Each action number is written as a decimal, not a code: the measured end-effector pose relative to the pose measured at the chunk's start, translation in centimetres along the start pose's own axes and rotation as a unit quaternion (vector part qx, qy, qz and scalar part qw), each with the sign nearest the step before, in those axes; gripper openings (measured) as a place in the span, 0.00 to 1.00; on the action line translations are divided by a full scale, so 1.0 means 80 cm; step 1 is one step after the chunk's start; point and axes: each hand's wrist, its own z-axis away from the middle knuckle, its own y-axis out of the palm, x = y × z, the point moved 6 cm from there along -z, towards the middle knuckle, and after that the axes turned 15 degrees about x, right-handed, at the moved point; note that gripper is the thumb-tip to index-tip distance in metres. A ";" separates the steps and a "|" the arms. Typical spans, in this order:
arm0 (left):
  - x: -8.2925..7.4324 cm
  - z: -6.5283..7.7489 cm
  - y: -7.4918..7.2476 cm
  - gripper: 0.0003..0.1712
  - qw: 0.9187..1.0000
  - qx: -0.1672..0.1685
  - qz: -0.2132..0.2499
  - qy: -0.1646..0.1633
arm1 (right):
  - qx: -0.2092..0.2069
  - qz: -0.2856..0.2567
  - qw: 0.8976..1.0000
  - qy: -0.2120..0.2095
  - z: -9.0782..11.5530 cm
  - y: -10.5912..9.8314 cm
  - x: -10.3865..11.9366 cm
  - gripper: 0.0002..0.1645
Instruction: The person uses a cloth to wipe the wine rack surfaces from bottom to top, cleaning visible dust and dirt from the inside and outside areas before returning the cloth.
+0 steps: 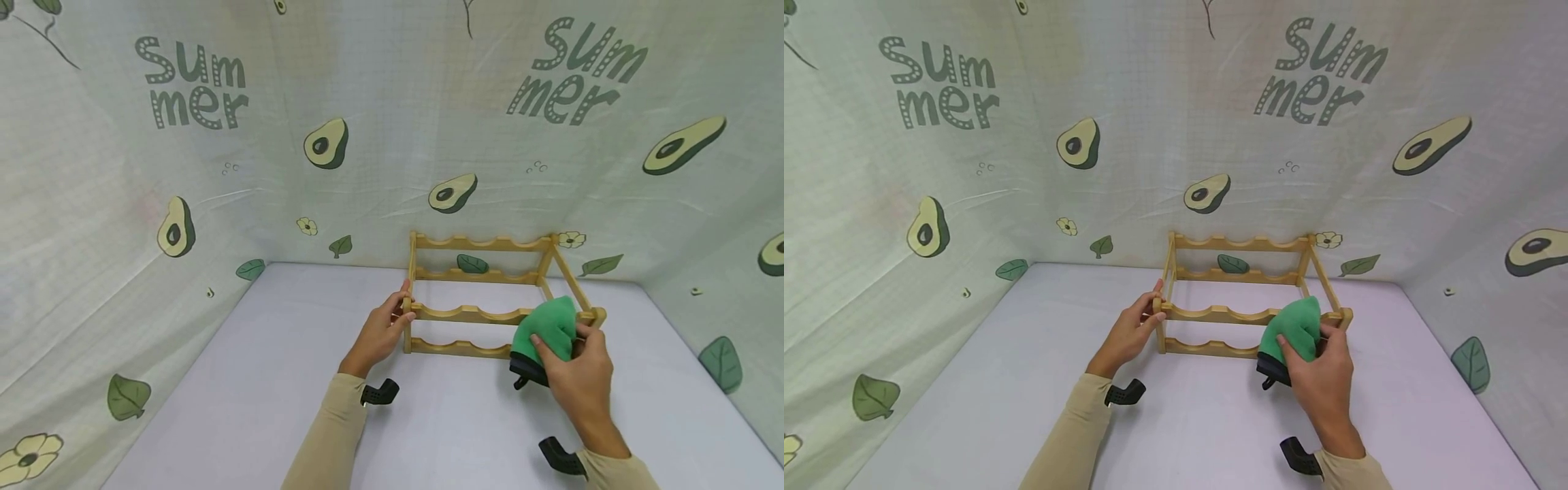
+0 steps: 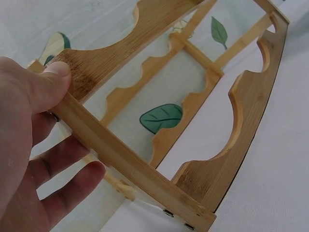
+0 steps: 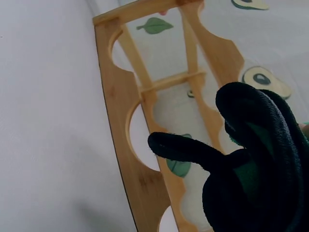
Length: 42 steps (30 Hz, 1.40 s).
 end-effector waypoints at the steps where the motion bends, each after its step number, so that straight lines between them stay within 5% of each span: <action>1: 0.000 0.000 0.000 0.17 1.000 0.000 0.002 0.000 | -0.002 0.003 1.000 -0.012 0.000 0.002 0.001 0.39; 15: 0.003 0.004 -0.002 0.19 1.000 -0.005 0.003 -0.008 | -0.034 0.065 0.989 -0.129 0.004 0.018 0.024 0.38; 28: 0.002 0.004 -0.001 0.18 1.000 -0.005 0.012 -0.013 | -0.018 0.106 0.965 -0.238 0.007 0.051 0.057 0.38; 32: 0.001 0.002 0.000 0.20 1.000 -0.005 0.013 -0.009 | 0.006 0.087 0.969 -0.232 0.007 0.066 0.064 0.38; 42: 0.004 0.003 0.000 0.20 1.000 -0.002 0.020 -0.013 | 0.041 0.021 0.989 -0.141 0.003 0.080 0.067 0.38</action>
